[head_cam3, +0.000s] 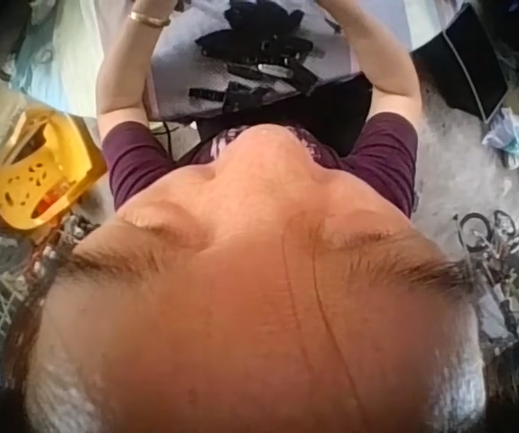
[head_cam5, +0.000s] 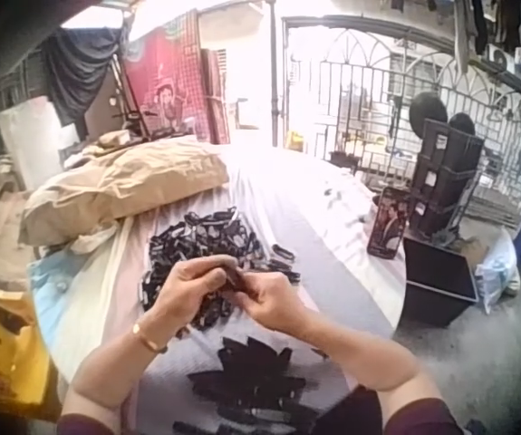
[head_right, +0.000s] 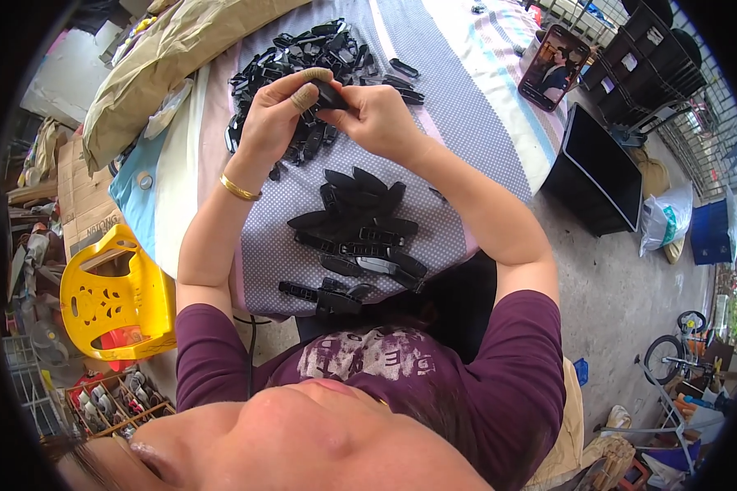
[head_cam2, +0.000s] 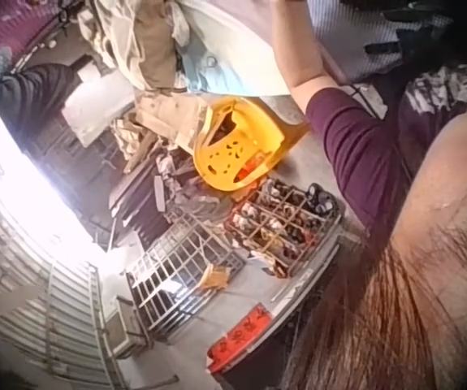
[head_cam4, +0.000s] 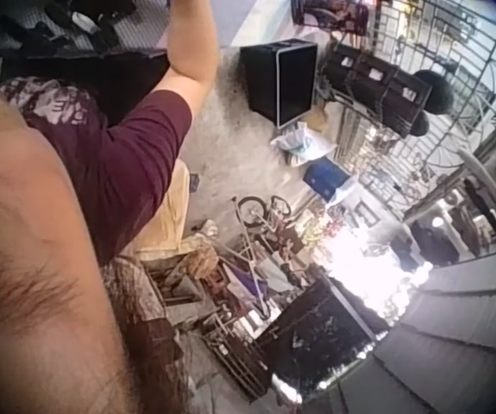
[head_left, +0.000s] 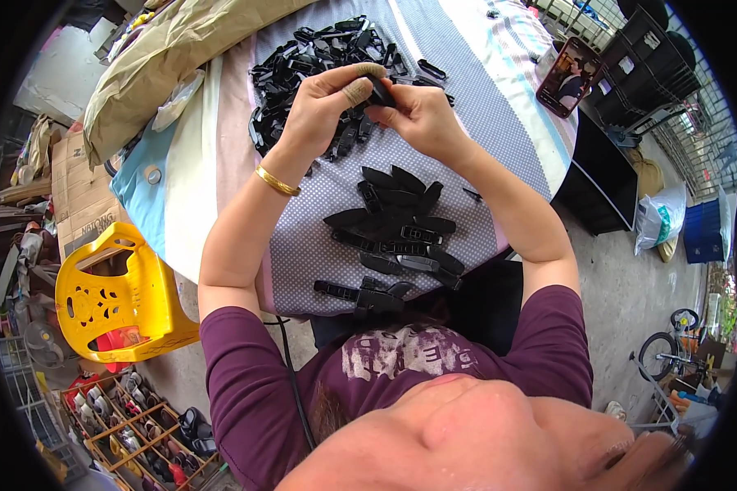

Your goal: Assembling black plastic buckle or clip components by hand at a table.

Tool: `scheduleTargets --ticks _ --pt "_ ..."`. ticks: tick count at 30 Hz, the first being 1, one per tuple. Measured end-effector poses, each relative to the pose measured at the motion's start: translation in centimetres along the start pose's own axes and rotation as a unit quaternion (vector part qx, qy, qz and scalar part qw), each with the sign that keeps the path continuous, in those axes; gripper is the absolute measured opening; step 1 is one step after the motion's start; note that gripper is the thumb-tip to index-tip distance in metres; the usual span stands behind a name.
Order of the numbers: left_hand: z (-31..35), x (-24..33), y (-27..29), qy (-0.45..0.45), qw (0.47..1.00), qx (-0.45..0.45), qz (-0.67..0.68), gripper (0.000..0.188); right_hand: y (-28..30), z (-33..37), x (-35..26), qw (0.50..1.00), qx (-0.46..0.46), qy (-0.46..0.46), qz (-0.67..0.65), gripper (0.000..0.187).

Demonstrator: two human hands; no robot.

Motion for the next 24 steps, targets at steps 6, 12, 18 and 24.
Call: scheduleTargets --ticks 6,12,18,24 --pt "0.4 -0.4 -4.8 0.091 0.964 -0.113 -0.225 0.036 7.1 -0.6 6.6 0.995 0.022 -0.044 -0.089 0.028" --pt "-0.2 -3.4 -8.8 0.094 0.868 -0.244 -0.422 0.036 8.3 -1.6 11.4 0.927 0.126 -0.067 0.347 0.031" --pt "-2.2 -4.0 -7.2 0.043 0.758 -0.121 -0.640 0.023 8.8 -1.1 10.7 0.926 0.134 -0.159 0.314 0.041" --pt "-1.9 -2.1 -4.0 0.121 0.939 0.040 -0.318 0.019 8.5 0.2 8.7 0.948 0.153 0.005 -0.280 0.031"
Point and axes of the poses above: each hand's wrist, its own z-axis away from the middle knuckle, its own y-axis out of the back of the hand, x = y × z, the point moved 8 cm from there along -z, towards the middle knuckle, and after that the axes turned 15 degrees about -x, right-handed, at the moved point
